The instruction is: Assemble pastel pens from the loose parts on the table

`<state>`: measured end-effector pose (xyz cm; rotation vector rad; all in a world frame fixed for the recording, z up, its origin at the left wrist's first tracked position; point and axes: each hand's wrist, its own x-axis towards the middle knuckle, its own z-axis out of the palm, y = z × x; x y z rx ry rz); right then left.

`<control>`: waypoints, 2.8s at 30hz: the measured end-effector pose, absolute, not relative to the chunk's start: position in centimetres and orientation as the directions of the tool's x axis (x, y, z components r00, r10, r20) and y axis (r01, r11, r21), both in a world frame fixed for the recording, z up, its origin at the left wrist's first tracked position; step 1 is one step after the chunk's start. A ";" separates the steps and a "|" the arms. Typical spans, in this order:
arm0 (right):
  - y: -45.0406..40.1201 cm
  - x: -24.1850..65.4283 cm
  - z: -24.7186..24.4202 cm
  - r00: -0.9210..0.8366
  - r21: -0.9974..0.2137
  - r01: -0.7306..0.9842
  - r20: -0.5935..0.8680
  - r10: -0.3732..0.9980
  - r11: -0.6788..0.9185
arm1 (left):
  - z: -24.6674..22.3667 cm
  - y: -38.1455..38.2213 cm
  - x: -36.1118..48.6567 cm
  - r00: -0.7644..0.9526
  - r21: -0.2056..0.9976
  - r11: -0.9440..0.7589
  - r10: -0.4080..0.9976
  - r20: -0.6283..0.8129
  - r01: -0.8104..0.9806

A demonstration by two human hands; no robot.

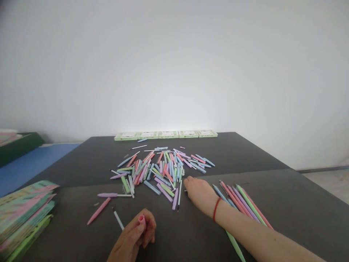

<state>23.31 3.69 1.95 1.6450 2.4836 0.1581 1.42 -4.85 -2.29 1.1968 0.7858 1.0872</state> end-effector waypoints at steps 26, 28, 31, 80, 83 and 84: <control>1.1 23.7 2.8 -0.498 -0.336 0.784 0.160 0.852 0.521 | -0.7 -4.5 1.6 0.448 0.788 -0.364 0.885 0.127 0.496; 0.8 22.8 2.6 -0.415 -0.580 0.715 0.095 0.905 0.389 | -0.7 -4.4 1.7 0.466 0.759 -0.410 0.870 0.160 0.506; 0.7 21.4 1.9 -0.405 -0.840 0.524 -0.098 0.909 0.143 | -0.7 -4.4 1.8 0.503 0.737 -0.445 0.848 0.165 0.509; 10.5 6.6 2.8 -0.762 -0.048 0.647 -0.061 0.644 0.761 | -3.1 -4.5 1.5 0.470 0.952 -0.160 0.841 0.269 -0.260; 10.4 6.4 3.0 -0.762 -0.022 0.646 -0.080 0.643 0.763 | -2.9 -4.5 1.4 0.472 0.951 -0.154 0.840 0.269 -0.268; 10.2 6.2 3.0 -0.759 -0.011 0.649 -0.083 0.646 0.761 | -2.7 -4.6 1.4 0.468 0.951 -0.154 0.842 0.268 -0.268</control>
